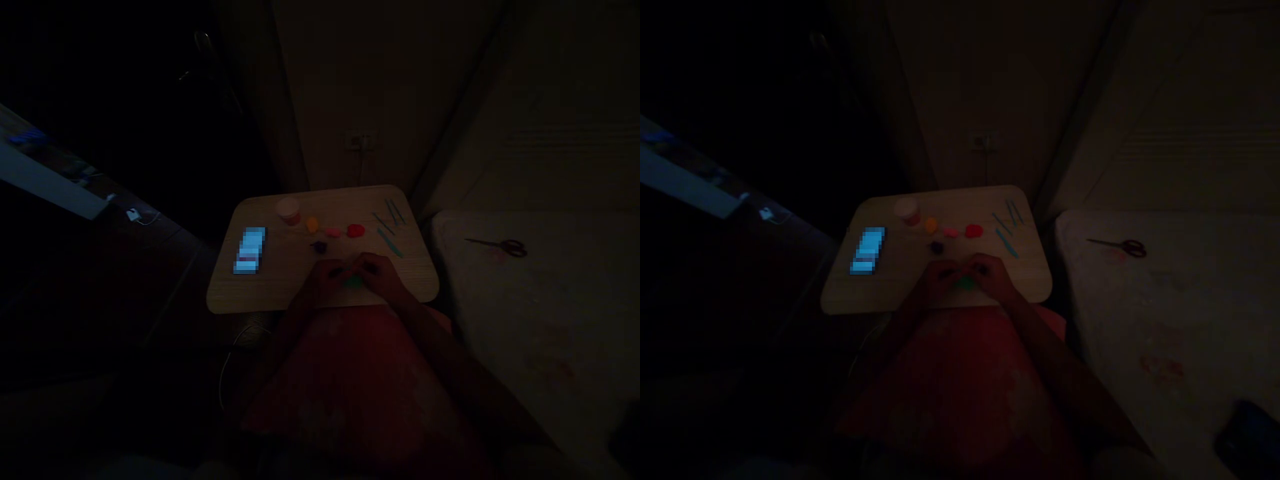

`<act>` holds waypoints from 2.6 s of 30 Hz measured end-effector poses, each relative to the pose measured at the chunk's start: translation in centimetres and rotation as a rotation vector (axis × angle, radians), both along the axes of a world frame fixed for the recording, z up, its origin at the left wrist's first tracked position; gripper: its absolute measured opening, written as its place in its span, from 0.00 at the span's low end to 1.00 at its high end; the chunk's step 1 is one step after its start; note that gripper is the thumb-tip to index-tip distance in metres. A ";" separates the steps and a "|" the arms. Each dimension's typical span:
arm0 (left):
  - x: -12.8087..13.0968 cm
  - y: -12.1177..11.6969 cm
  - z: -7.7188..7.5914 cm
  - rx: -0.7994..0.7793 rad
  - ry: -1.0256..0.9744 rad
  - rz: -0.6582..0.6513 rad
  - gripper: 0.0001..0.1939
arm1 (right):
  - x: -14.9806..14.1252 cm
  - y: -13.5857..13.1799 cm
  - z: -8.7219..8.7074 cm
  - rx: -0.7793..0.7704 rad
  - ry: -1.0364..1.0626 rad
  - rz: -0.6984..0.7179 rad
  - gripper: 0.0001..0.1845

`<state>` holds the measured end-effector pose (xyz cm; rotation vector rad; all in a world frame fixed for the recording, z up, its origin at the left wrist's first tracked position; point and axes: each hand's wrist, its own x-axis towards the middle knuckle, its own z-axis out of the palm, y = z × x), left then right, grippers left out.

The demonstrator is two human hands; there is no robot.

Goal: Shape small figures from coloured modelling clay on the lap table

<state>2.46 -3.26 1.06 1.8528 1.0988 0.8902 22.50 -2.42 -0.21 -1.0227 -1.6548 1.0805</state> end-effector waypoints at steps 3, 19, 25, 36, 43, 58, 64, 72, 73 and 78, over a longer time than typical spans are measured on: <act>0.1 0.0 0.4 0.007 -0.004 -0.045 0.19 | 0.2 -0.1 -0.1 -0.006 -0.030 0.003 0.13; -0.1 0.4 -0.5 -0.053 -0.142 0.165 0.18 | -0.1 0.2 -0.8 -0.098 0.101 -0.013 0.20; -0.1 0.2 -0.2 -0.118 -0.016 0.079 0.17 | 0.1 0.6 -1.0 -0.090 0.166 -0.054 0.19; -0.3 0.3 -0.2 -0.086 -0.050 0.205 0.15 | 0.1 0.2 -0.3 -0.037 -0.098 0.059 0.22; -0.4 0.3 0.1 -0.099 -0.081 0.171 0.18 | -0.1 0.0 0.2 -0.018 -0.138 0.105 0.23; -0.3 0.4 -0.6 -0.088 -0.083 0.163 0.18 | 0.5 -0.1 0.6 -0.057 -0.137 0.121 0.25; -0.1 0.5 -0.9 -0.009 -0.103 0.166 0.15 | 0.3 -0.2 1.0 -0.035 -0.167 0.210 0.27; -0.4 0.6 -0.8 0.004 -0.044 0.099 0.17 | -0.1 -0.2 0.9 -0.016 -0.135 0.098 0.25; -0.4 0.6 -0.8 0.001 -0.037 0.098 0.17 | -0.1 -0.2 0.9 -0.017 -0.127 0.090 0.24; -0.2 0.5 -0.9 -0.015 -0.074 0.106 0.18 | 0.0 -0.1 0.7 -0.065 -0.040 0.047 0.19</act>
